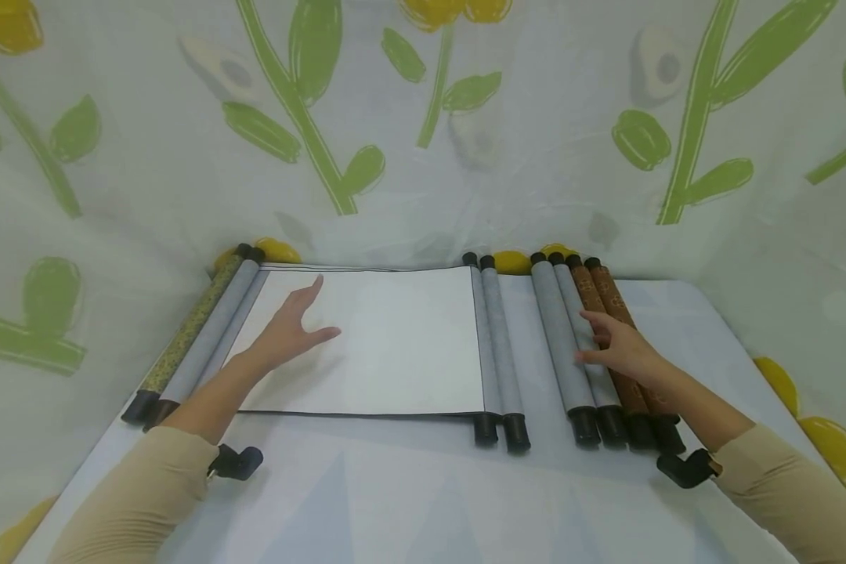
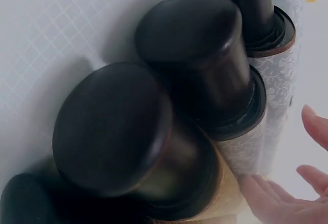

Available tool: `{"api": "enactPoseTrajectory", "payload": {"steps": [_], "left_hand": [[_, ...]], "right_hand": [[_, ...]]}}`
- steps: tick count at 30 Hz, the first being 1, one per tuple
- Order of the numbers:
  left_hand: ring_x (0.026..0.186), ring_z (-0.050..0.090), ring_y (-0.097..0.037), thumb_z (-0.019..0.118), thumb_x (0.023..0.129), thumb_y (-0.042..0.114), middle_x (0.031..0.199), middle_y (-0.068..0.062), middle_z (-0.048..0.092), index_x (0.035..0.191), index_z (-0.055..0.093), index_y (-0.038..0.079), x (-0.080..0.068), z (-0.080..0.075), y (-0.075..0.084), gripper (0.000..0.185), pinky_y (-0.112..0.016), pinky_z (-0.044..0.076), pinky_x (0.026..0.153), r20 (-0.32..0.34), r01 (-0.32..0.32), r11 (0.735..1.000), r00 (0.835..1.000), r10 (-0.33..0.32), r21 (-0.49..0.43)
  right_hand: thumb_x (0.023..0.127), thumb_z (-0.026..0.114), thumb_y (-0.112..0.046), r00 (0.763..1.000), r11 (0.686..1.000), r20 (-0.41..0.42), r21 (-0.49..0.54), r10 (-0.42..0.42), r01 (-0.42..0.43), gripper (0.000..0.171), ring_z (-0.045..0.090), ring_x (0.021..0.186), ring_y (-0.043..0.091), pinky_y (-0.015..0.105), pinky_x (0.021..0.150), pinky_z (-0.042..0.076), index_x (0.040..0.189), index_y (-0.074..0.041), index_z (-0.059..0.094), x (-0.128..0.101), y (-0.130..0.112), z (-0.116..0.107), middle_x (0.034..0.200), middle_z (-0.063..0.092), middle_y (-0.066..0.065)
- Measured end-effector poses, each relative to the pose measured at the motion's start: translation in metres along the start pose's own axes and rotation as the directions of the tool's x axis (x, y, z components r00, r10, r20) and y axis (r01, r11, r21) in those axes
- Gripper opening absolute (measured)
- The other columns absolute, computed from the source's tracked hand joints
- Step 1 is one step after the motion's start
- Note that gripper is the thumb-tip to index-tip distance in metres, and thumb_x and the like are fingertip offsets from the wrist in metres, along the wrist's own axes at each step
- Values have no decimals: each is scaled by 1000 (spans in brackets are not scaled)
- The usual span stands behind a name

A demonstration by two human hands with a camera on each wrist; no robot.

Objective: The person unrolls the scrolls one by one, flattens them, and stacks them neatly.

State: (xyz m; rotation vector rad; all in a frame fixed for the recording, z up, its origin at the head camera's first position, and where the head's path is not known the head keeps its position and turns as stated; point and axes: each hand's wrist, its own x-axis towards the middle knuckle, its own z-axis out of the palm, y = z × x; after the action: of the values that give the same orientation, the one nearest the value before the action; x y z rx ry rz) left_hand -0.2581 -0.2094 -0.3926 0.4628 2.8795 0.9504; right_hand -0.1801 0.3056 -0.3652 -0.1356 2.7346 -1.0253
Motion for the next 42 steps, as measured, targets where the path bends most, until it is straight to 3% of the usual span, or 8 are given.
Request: {"api": "enactPoseTrajectory", "payload": {"steps": [8, 18, 27, 35, 42], "left_hand": [[137, 30, -36, 70, 80, 49, 155, -15, 20, 152, 1, 30, 6, 14, 18, 102, -56, 30, 106, 2, -20, 998, 1000, 20, -64], [137, 32, -36, 73, 79, 45, 154, -16, 20, 152, 0, 30, 13, 32, 39, 105, -55, 33, 104, 98, -18, 990, 995, 32, -140], [138, 33, -31, 75, 79, 40, 154, -13, 21, 152, 3, 32, 17, 43, 57, 102, -51, 32, 107, 115, -61, 978, 990, 85, -197], [137, 34, -28, 74, 79, 43, 152, -13, 25, 153, 5, 28, 29, 43, 77, 102, -48, 32, 108, 89, -106, 971, 988, 128, -212], [138, 33, -26, 74, 77, 48, 154, -12, 22, 153, 6, 28, 41, 48, 97, 104, -45, 32, 109, 90, -149, 950, 980, 179, -275]], "right_hand": [[82, 74, -26, 1000, 999, 11, 32, 21, -22, 97, 33, 125, 56, 59, 93, 42, 148, 5, 10, 0, 5, 1, 140, 28, 40], [79, 77, -22, 999, 996, 19, 73, 42, -43, 97, 28, 129, 55, 59, 98, 37, 147, 7, 14, 5, 11, 5, 142, 24, 41], [78, 77, -29, 999, 999, 19, 14, 45, -45, 97, 28, 131, 51, 59, 98, 37, 147, 5, 18, 9, 13, 6, 144, 27, 37], [78, 76, -36, 998, 996, 0, -75, 58, -58, 91, 33, 129, 50, 58, 97, 39, 143, 7, 29, 12, 11, 8, 142, 32, 36], [78, 75, -40, 999, 989, -6, -142, 33, -33, 87, 34, 127, 51, 61, 97, 36, 138, 11, 37, 13, 14, 7, 139, 37, 36]]}}
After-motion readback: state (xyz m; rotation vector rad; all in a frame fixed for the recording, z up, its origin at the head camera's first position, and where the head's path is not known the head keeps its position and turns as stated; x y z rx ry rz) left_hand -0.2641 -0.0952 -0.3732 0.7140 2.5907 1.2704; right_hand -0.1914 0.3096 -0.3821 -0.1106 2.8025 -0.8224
